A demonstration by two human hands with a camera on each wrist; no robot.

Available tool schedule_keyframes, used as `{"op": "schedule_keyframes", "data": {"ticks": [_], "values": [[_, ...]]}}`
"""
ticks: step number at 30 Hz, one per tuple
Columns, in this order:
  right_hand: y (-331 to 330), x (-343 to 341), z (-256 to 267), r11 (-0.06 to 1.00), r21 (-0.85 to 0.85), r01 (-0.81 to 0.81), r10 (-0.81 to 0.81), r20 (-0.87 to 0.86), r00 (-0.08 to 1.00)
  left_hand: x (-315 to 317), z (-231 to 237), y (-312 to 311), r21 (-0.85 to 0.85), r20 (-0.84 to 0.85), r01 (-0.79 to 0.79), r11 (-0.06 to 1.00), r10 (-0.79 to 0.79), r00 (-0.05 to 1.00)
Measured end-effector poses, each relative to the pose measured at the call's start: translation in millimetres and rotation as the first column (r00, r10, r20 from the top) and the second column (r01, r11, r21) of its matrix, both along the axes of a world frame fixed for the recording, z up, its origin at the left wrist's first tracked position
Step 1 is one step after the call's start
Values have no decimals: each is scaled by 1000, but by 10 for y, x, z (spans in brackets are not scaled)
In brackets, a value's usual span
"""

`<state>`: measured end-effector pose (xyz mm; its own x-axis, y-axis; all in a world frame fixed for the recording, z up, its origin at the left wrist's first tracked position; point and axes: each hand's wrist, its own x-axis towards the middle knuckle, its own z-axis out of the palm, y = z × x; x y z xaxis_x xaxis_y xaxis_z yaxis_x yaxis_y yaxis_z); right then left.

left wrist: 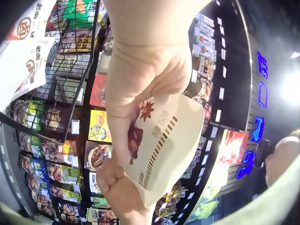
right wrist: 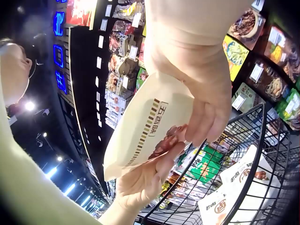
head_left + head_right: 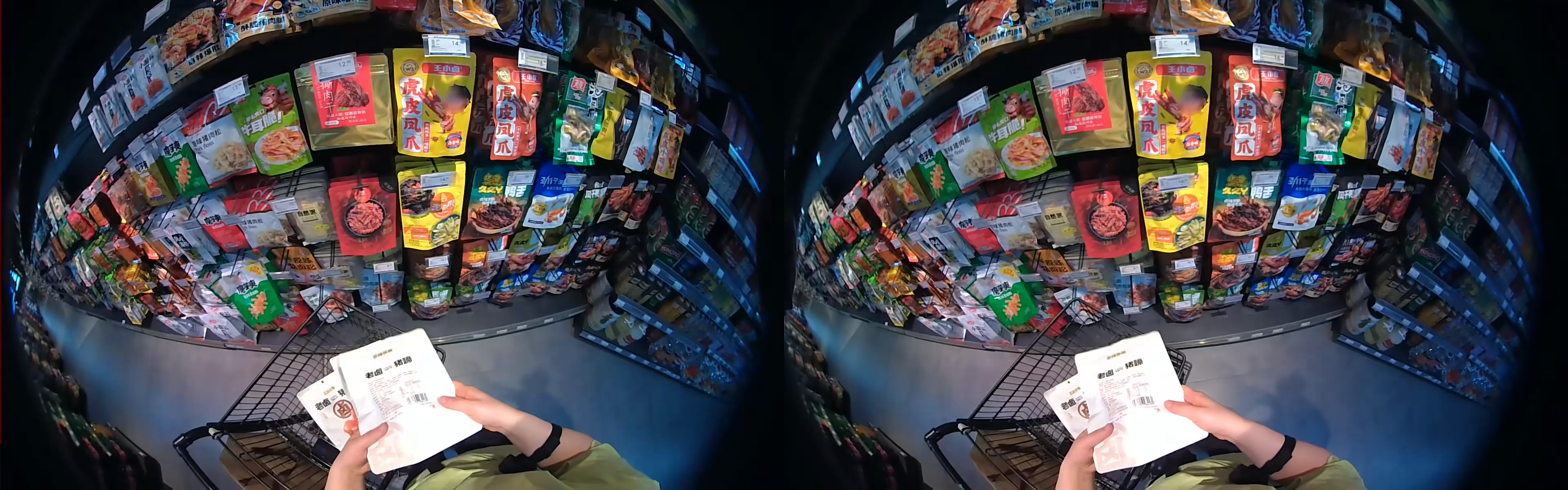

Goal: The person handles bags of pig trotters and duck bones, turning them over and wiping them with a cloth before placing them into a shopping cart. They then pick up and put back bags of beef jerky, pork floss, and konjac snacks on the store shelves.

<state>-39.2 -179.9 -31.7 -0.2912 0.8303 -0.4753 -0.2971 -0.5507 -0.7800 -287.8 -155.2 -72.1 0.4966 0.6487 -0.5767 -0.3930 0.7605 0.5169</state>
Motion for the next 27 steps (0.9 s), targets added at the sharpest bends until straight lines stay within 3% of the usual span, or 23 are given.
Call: {"op": "schedule_keyframes", "data": {"ticks": [3, 5, 6, 9, 13, 15, 17, 20, 23, 27], "values": [[-121, 51, 231, 992, 118, 46, -50, 28, 998, 113, 159, -98, 81, 42, 14, 997, -18, 999], [-174, 124, 95, 987, 148, 69, -72, 17, 997, 212, 131, -118, 134, -3, -4, 991, 4, 1000], [-219, 178, 46, 980, 176, 92, -96, 13, 995, 306, 212, -122, 72, 22, -51, 996, 49, 999], [-377, 412, 51, 963, 242, 118, -124, 11, 992, 545, 245, -176, 110, 158, -46, 993, 29, 987], [-667, 921, 172, 964, 234, 127, -129, -7, 992, 1066, 438, -417, 197, 41, -40, 980, 32, 999], [-858, 1175, 260, 944, 276, 181, -180, -30, 983, 1314, 393, -503, 151, 183, 19, 988, -47, 982], [-1032, 1449, 235, 939, 268, 214, -213, -33, 976, 1587, 338, -590, 188, 200, 63, 980, -101, 974], [-1338, 1837, 197, 930, 242, 275, -272, -47, 961, 1972, 242, -708, 111, 154, 181, 977, -197, 968], [-1622, 2207, 220, 929, 174, 325, -316, -80, 945, 2402, 372, -941, 126, 175, 221, 967, -241, 955], [-1992, 2651, 88, 920, 91, 382, -370, -127, 920, 2880, 196, -1113, 68, 208, 278, 958, -286, 935]]}}
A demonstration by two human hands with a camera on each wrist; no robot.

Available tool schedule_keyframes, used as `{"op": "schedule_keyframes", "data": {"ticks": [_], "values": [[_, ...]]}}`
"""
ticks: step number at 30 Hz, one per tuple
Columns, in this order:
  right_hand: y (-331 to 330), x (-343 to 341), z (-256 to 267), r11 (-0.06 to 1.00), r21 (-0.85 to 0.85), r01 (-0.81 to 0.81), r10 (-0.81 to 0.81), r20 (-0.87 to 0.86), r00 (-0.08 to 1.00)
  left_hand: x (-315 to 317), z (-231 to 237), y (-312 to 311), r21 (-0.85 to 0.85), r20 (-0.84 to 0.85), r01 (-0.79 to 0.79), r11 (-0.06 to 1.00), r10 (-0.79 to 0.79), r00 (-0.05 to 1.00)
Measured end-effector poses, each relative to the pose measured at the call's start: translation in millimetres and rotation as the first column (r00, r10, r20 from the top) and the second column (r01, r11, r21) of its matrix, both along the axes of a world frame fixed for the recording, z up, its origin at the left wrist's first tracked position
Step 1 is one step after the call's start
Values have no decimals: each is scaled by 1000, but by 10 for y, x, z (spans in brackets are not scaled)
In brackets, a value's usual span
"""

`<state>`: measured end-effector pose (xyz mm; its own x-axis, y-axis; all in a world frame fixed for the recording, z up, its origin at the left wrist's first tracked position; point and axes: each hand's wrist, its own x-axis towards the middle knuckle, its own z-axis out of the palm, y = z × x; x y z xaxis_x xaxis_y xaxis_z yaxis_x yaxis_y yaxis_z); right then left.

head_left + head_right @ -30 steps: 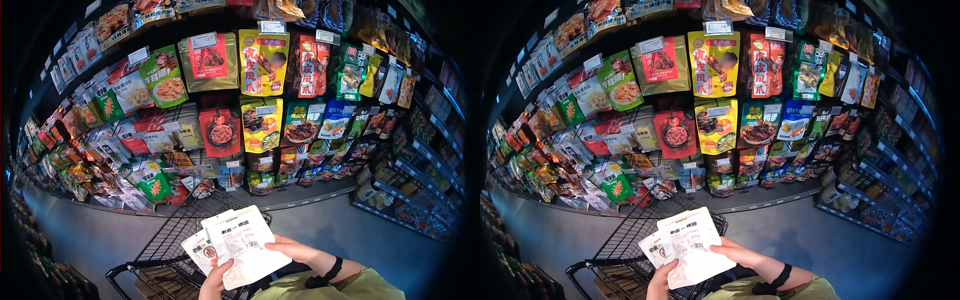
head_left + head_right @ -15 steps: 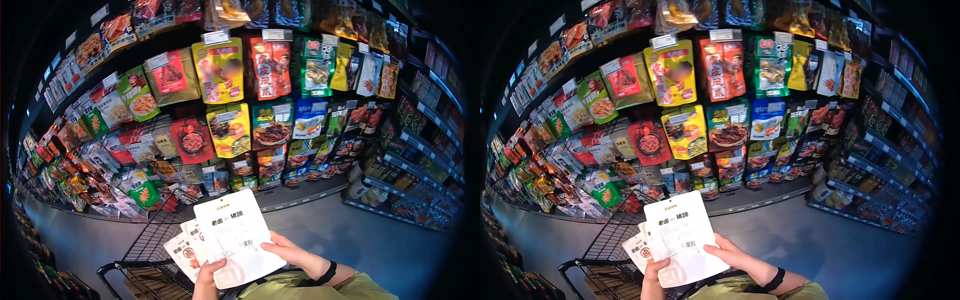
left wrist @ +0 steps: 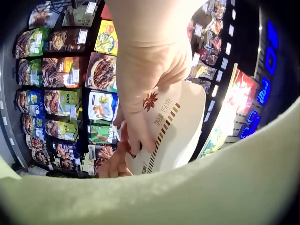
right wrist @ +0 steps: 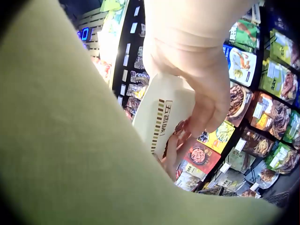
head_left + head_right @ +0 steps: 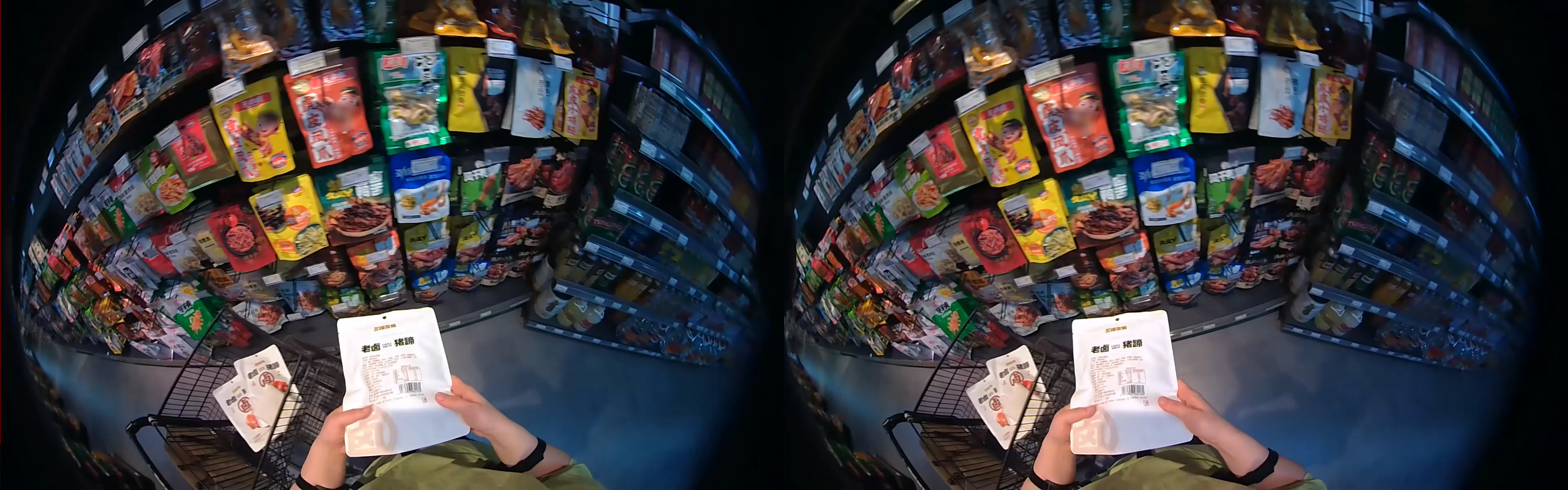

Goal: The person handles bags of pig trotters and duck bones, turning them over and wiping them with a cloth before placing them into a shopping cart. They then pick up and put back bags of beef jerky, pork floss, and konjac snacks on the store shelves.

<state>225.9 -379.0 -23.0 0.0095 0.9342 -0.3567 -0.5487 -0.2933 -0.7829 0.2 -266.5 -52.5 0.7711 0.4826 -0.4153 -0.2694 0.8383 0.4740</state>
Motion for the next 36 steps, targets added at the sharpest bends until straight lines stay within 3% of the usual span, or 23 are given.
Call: {"op": "schedule_keyframes", "data": {"ticks": [7, 16, 30, 36], "values": [[-645, 713, -75, 991, -2, 131, -131, 37, 991, 895, -40, -324, -50, 26, 140, 989, -139, 990], [-1054, 1150, -323, 968, 5, 250, -248, -91, 964, 1559, 27, -429, -50, -48, 306, 951, -308, 950], [-1052, 1591, -248, 933, -71, 353, -359, -105, 927, 2113, 97, -370, -94, -80, 356, 930, -364, 928], [-912, 1877, -234, 916, -58, 398, -401, -64, 914, 2476, -29, -143, -144, -10, 423, 895, -428, 904]]}}
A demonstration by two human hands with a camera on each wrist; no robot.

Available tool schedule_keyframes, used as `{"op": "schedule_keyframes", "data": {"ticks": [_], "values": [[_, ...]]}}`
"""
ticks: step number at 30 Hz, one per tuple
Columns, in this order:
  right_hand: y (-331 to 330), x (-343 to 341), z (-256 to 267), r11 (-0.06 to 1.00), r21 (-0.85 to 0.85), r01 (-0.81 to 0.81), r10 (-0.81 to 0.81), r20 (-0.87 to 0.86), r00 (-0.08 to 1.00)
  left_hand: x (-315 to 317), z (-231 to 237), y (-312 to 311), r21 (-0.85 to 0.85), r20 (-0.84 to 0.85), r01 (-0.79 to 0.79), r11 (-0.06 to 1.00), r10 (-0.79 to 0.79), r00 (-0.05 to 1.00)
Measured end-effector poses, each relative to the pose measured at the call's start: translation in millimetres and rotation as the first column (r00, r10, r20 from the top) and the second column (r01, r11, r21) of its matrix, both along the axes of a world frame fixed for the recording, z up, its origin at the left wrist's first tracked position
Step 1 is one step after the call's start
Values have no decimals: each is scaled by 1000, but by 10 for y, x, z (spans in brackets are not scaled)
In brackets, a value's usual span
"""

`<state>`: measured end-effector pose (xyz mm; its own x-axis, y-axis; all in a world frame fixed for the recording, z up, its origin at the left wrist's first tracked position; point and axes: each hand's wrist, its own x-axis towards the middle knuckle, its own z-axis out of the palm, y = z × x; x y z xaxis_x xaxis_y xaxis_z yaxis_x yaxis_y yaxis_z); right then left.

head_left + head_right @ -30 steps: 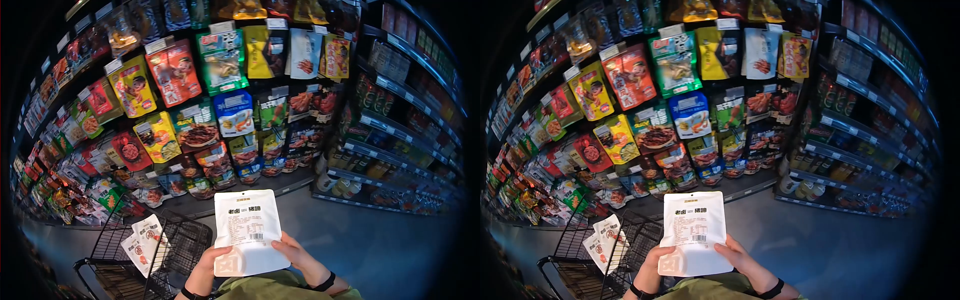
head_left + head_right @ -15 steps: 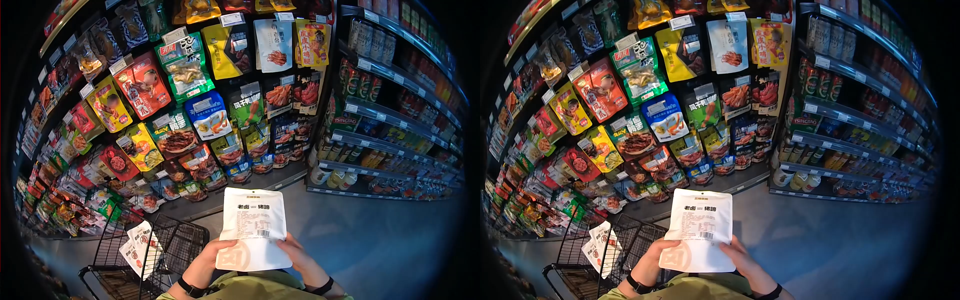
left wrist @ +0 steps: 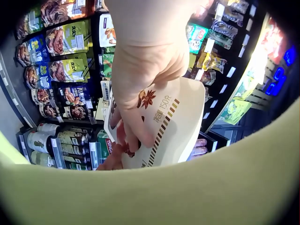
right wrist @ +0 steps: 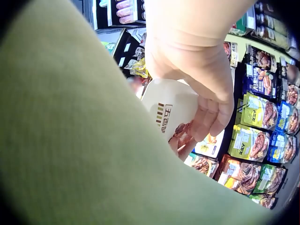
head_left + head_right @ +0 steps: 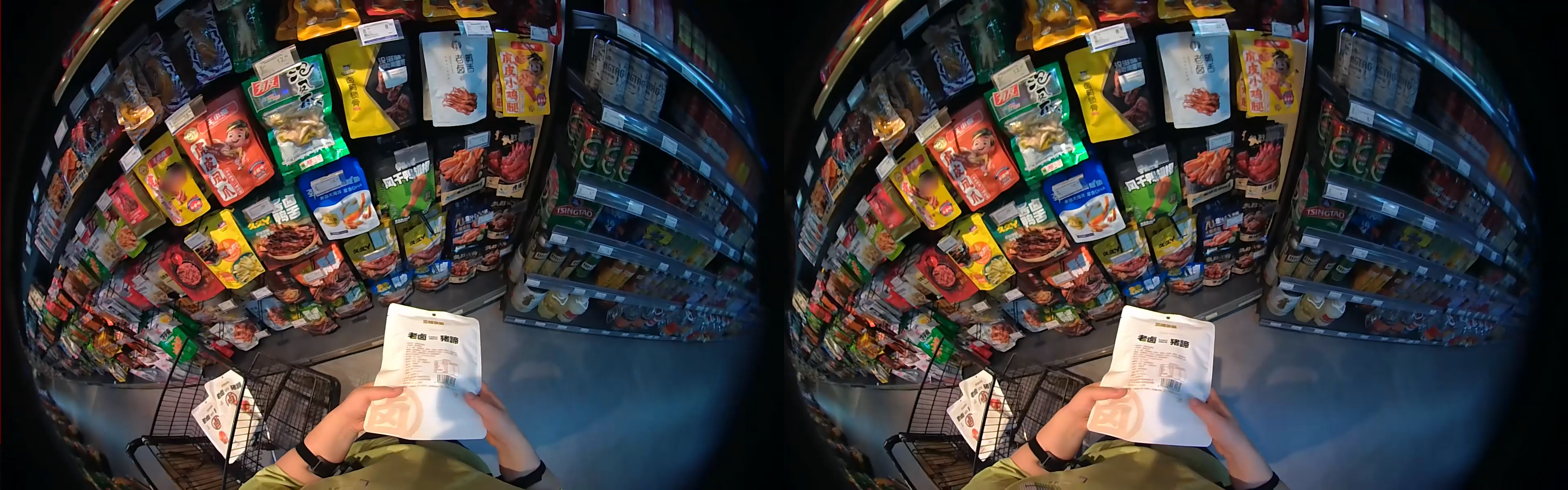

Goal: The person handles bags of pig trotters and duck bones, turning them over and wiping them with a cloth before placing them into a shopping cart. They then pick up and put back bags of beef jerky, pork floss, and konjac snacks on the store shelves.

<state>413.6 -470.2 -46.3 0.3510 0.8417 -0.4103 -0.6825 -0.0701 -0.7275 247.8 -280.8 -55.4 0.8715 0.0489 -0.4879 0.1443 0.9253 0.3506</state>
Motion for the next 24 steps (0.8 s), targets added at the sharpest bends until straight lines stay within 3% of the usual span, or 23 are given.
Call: {"op": "schedule_keyframes", "data": {"ticks": [10, 15, 24], "values": [[464, 747, 150, 991, -65, 119, -115, 56, 992, 986, 101, 628, 2, 54, 135, 991, -135, 989], [716, 1042, 145, 983, -1, 183, -183, 55, 982, 1360, 87, 889, -56, 131, 164, 985, -155, 979], [1187, 1387, 105, 999, -16, 29, -28, 49, 998, 1500, 89, 1256, -36, 88, 87, 996, -84, 993]]}}
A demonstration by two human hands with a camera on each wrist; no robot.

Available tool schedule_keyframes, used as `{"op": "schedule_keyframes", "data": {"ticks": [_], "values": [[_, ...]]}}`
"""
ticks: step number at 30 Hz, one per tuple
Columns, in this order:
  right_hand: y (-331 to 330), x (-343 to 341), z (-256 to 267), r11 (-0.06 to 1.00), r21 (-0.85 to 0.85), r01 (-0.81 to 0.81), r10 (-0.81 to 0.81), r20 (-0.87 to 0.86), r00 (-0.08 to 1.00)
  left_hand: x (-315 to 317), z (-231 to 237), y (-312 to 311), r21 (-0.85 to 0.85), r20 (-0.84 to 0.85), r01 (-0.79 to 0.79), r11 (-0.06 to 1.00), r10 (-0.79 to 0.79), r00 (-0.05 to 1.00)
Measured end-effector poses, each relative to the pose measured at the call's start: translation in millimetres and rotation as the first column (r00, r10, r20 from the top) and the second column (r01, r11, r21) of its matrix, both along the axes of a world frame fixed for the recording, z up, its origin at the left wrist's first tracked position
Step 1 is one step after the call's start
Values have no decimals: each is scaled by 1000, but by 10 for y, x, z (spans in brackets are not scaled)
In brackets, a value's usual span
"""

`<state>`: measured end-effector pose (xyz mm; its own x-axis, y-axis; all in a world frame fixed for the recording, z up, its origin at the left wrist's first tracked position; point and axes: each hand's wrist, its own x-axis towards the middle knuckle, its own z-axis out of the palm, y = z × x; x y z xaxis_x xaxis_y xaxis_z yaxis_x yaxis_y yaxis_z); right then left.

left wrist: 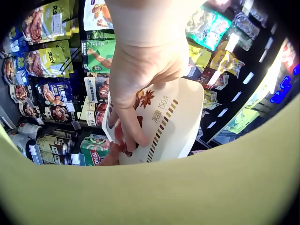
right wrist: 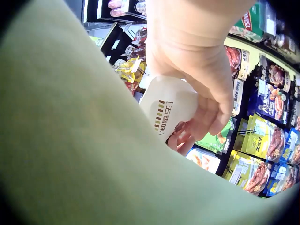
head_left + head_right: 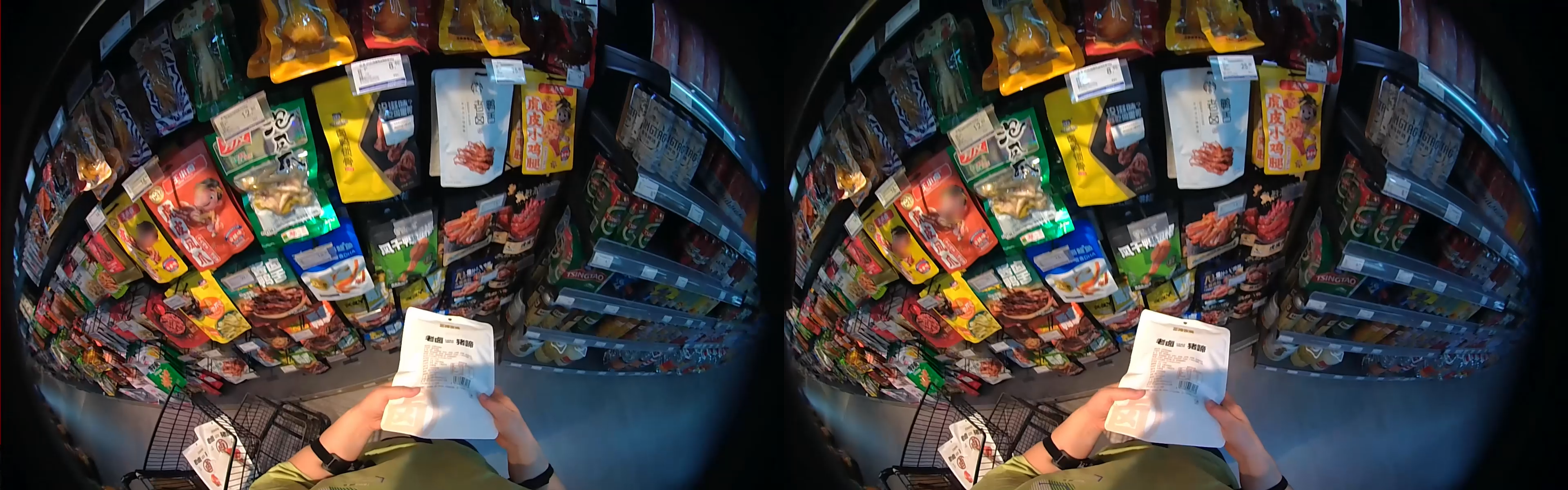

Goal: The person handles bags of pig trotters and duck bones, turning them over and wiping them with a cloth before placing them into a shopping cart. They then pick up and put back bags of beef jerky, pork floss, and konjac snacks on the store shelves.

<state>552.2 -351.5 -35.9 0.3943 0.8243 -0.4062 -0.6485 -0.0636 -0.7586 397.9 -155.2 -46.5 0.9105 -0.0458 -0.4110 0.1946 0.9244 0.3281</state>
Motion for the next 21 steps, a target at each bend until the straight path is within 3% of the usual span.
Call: {"op": "schedule_keyframes", "data": {"ticks": [3, 13, 18, 21], "values": [[134, 66, 72, 998, -62, -6, 7, 19, 1000, 24, -32, 92, 27, 10, -27, 999, 26, 1000], [369, 351, -21, 996, -19, -86, 86, 12, 996, 162, -93, 219, -16, 16, -100, 995, 100, 995], [564, 509, 17, 983, -99, -158, 160, 17, 987, 160, -56, 197, 32, 23, -247, 968, 247, 969], [702, 661, -56, 967, -33, -254, 253, -19, 967, 163, -8, 168, 90, -38, -351, 932, 356, 934]]}}
